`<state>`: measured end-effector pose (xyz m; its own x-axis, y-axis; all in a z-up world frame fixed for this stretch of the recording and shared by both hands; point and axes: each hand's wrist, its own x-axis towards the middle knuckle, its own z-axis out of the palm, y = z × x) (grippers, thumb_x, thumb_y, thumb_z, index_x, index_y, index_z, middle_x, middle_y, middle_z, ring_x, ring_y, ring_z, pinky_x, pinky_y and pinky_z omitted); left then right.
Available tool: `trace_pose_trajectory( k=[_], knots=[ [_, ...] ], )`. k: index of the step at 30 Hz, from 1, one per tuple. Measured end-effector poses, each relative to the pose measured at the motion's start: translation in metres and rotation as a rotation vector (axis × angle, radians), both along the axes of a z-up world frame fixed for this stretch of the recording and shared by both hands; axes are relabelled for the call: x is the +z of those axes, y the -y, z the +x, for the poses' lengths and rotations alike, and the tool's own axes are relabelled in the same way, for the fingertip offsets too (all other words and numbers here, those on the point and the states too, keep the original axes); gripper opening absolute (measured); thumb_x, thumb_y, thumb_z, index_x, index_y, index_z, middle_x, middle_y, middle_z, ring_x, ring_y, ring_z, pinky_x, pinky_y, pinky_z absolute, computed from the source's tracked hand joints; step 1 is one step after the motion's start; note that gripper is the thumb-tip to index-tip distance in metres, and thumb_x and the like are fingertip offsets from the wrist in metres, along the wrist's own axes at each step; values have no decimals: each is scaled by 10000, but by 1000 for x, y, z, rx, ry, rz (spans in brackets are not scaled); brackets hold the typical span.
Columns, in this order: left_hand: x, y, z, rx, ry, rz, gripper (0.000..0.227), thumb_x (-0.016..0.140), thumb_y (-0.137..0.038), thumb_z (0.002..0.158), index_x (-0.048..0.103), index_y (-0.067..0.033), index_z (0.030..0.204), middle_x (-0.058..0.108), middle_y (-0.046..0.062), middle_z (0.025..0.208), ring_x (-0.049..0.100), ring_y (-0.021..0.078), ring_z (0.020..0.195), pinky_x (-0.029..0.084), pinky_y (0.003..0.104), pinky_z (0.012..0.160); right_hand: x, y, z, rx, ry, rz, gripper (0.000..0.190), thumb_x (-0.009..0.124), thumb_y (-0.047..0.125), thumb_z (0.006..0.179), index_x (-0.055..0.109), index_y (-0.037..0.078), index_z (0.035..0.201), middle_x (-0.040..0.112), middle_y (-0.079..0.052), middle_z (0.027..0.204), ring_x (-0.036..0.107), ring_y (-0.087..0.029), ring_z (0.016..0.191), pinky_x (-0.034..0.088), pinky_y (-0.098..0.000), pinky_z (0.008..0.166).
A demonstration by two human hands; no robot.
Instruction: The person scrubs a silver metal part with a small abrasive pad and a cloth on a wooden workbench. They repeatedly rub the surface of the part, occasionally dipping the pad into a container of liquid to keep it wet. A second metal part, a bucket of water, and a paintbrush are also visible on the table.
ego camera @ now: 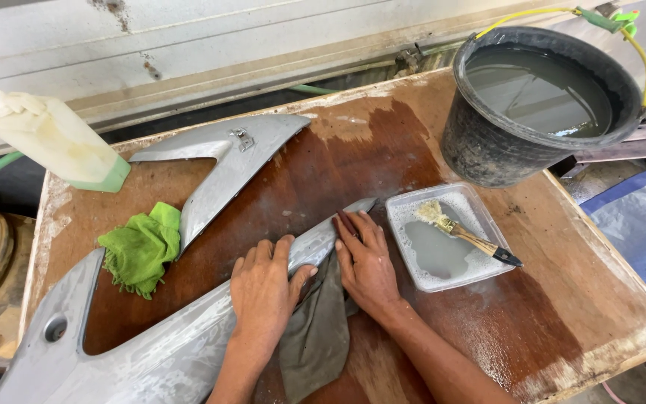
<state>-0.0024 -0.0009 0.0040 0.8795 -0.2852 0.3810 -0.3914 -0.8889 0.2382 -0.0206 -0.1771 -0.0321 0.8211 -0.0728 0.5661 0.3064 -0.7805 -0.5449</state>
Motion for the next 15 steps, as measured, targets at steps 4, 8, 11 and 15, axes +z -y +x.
trace_pose_trajectory(
  k=[4, 8, 11, 15],
  knots=[
    [-2, -1, 1, -13, 8, 4, 583, 832, -409, 762, 692, -68, 1214, 649, 97, 845, 631, 240, 691, 482, 364, 644, -7, -3, -4, 58, -75, -122, 447, 595, 166, 984, 607, 120, 1428, 525, -143, 1479, 381, -352, 1474, 298, -609, 1207],
    [-3, 0, 1, -8, 41, 9, 587, 837, -436, 754, 699, -75, 1195, 636, 85, 820, 619, 233, 673, 481, 357, 640, -3, 0, 0, -7, -65, -88, 428, 591, 155, 980, 619, 75, 1399, 540, -124, 1459, 413, -357, 1449, 310, -596, 1170],
    [-1, 0, 1, -10, 40, -1, 583, 847, -425, 747, 703, -72, 1188, 635, 83, 809, 615, 230, 665, 477, 355, 635, 3, 0, 1, -27, -29, -28, 408, 580, 117, 975, 633, 20, 1367, 555, -135, 1436, 451, -379, 1417, 367, -536, 1131],
    [-3, -1, 1, -18, 56, 2, 574, 842, -414, 751, 698, -74, 1191, 638, 87, 827, 621, 240, 679, 479, 360, 646, -3, -3, -7, 51, -38, -103, 433, 615, 141, 968, 630, 82, 1396, 532, -133, 1471, 408, -352, 1467, 321, -586, 1178]
  ],
)
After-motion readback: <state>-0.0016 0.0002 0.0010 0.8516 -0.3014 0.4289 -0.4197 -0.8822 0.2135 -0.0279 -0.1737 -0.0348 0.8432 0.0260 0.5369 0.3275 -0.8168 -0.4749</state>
